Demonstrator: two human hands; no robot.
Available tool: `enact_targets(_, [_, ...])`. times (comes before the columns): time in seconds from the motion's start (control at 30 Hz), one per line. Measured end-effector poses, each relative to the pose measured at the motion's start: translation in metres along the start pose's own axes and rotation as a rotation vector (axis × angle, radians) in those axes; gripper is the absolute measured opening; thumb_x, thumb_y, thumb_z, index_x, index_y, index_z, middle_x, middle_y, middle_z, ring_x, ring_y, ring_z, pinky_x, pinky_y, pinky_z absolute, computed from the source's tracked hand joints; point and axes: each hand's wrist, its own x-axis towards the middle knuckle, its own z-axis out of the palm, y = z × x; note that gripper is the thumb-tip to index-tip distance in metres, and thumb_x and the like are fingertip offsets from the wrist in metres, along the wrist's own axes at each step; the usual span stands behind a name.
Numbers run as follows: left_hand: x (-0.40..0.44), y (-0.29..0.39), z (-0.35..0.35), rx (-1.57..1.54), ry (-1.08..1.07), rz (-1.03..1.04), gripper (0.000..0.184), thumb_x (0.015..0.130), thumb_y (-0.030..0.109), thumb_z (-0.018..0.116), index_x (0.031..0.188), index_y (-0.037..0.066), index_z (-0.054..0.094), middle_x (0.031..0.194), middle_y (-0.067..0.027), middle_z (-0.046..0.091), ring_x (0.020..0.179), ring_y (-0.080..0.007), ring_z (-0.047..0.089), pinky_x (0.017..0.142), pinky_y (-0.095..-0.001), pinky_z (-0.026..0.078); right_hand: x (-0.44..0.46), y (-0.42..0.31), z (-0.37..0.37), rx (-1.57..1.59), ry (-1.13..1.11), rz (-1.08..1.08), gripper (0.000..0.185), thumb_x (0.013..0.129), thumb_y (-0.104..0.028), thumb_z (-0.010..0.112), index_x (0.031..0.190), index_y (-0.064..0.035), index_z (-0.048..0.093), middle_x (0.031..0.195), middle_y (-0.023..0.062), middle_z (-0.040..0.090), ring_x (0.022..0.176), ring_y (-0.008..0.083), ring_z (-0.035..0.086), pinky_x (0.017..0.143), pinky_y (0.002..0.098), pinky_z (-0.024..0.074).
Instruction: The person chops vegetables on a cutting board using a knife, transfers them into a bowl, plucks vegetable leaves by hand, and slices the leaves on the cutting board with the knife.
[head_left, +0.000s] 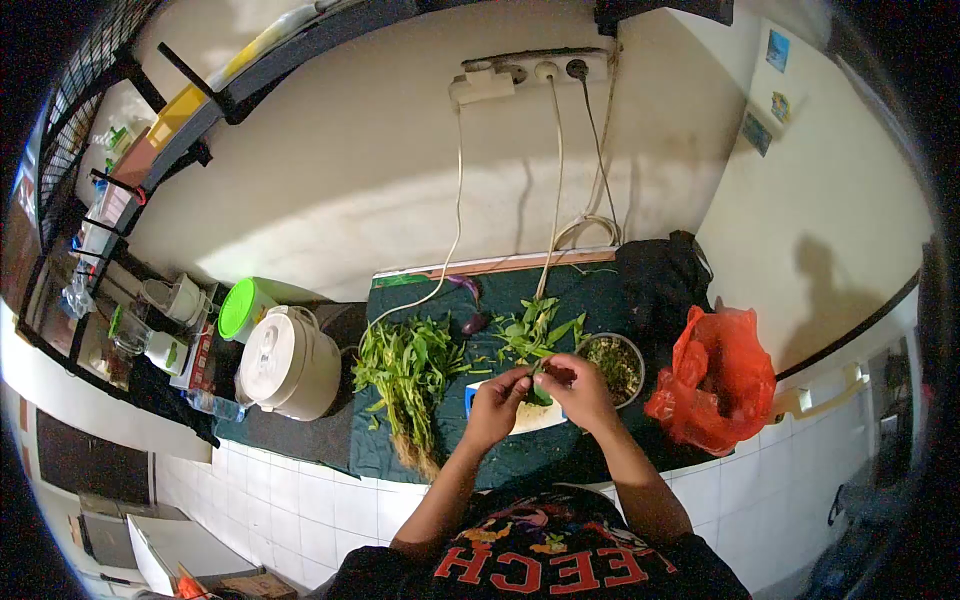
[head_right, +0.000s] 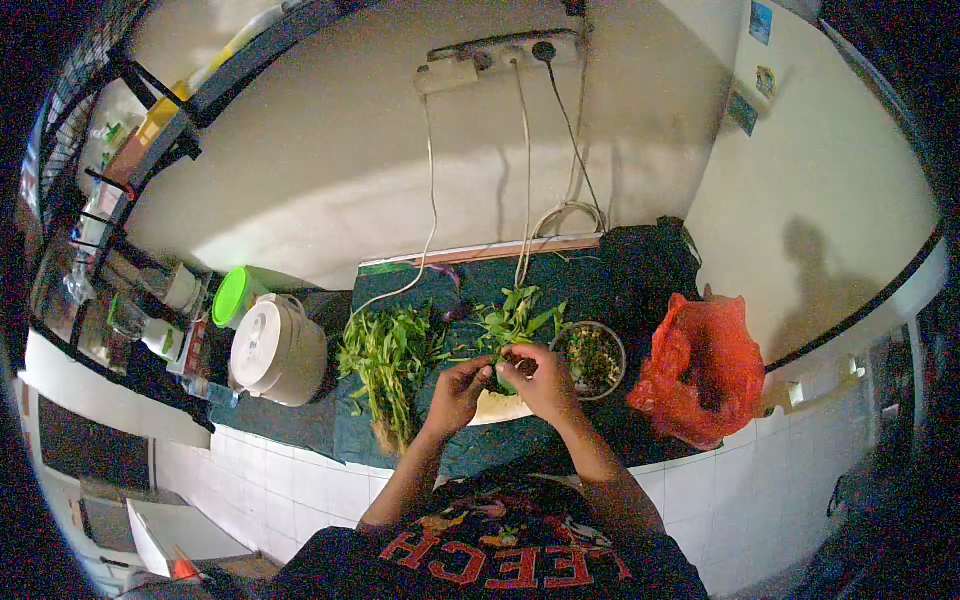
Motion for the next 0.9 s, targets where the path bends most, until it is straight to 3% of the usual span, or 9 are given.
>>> enact_targets(0.2, [-0.007, 0.028, 0.001, -0.134, -0.051, 0.001, 0.033, 0.097, 0.021, 0.063, 0.119, -0.004, 0.063, 0.105, -0.0077, 0.068, 0.095, -0.0119, 0.059, 0.086, -0.03, 0.048, 0.001, -0.016, 0.006, -0.019, 0.038, -0.013, 0.027, 0.083, -0.011, 0.076, 0.108, -0.0019, 0.067, 0.087, 0.0071, 0.068, 0.072, 0.0126, 0.062, 0.065, 0.027, 0.0498])
enact_targets(0.3, [-0.007, 0.027, -0.006, 0.039, -0.034, 0.055, 0.033, 0.097, 0.023, 0.063, 0.116, -0.004, 0.064, 0.096, -0.0065, 0.068, 0.089, -0.0114, 0.059, 0.081, -0.0293, 0.049, 0.002, -0.028, 0.005, 0.012, -0.002, -0.031, 0.022, 0.084, -0.007, 0.074, 0.105, -0.0039, 0.07, 0.089, 0.0074, 0.068, 0.074, 0.0143, 0.063, 0.065, 0.0264, 0.0492])
enact_targets(0.37, [-0.005, 0.024, -0.01, 0.083, -0.049, -0.026, 0.028, 0.098, 0.019, 0.062, 0.113, -0.003, 0.066, 0.089, -0.0062, 0.069, 0.08, -0.0112, 0.061, 0.073, -0.0281, 0.051, 0.002, -0.039, 0.003, -0.05, 0.004, -0.119, 0.019, 0.083, -0.007, 0.074, 0.102, -0.0043, 0.072, 0.092, 0.0073, 0.068, 0.078, 0.0156, 0.064, 0.066, 0.0266, 0.0499])
enact_targets(0.5, [-0.003, 0.012, -0.009, -0.054, -0.041, -0.117, 0.027, 0.099, 0.021, 0.06, 0.107, -0.003, 0.069, 0.085, -0.0041, 0.069, 0.075, -0.0094, 0.06, 0.07, -0.0261, 0.05, -0.003, -0.053, -0.002, -0.131, -0.005, -0.159, 0.019, 0.082, -0.007, 0.074, 0.1, -0.0051, 0.073, 0.093, 0.0072, 0.067, 0.081, 0.0192, 0.066, 0.069, 0.0297, 0.0519])
enact_targets(0.6, [-0.002, 0.002, -0.006, -0.075, 0.029, -0.131, 0.028, 0.1, 0.022, 0.058, 0.105, -0.003, 0.069, 0.082, -0.002, 0.068, 0.071, -0.0078, 0.059, 0.067, -0.0246, 0.048, -0.008, -0.055, -0.003, -0.437, -0.01, -0.391, 0.02, 0.08, -0.009, 0.073, 0.1, -0.0071, 0.072, 0.091, 0.0079, 0.064, 0.08, 0.0262, 0.066, 0.071, 0.0356, 0.0537])
enact_targets(0.7, [-0.003, 0.002, -0.004, -0.119, 0.05, -0.127, 0.027, 0.099, 0.021, 0.059, 0.104, -0.003, 0.069, 0.082, -0.0016, 0.068, 0.07, -0.0079, 0.059, 0.066, -0.0247, 0.049, -0.013, -0.053, -0.004, -0.59, 0.013, -0.523, 0.021, 0.079, -0.007, 0.073, 0.1, -0.0073, 0.073, 0.089, 0.0069, 0.062, 0.075, 0.0241, 0.063, 0.066, 0.0344, 0.0513])
enact_targets(0.8, [-0.003, 0.008, -0.003, -0.13, 0.051, -0.184, 0.026, 0.098, 0.02, 0.06, 0.104, -0.003, 0.07, 0.084, -0.002, 0.069, 0.072, -0.0079, 0.059, 0.068, -0.0248, 0.049, -0.02, -0.053, -0.003, -0.65, 0.036, -0.52, 0.024, 0.079, -0.008, 0.073, 0.102, -0.0082, 0.072, 0.089, 0.0056, 0.062, 0.073, 0.0245, 0.063, 0.066, 0.0353, 0.0514])
enact_targets(0.9, [-0.003, 0.01, 0.0, -0.328, 0.045, -0.221, 0.026, 0.098, 0.02, 0.06, 0.105, -0.003, 0.07, 0.087, -0.0031, 0.07, 0.074, -0.0081, 0.06, 0.07, -0.0247, 0.049, -0.025, -0.052, -0.003, -0.664, 0.03, -0.457, 0.022, 0.08, -0.011, 0.072, 0.102, -0.0074, 0.07, 0.092, 0.0057, 0.063, 0.077, 0.0248, 0.064, 0.066, 0.0382, 0.0517])
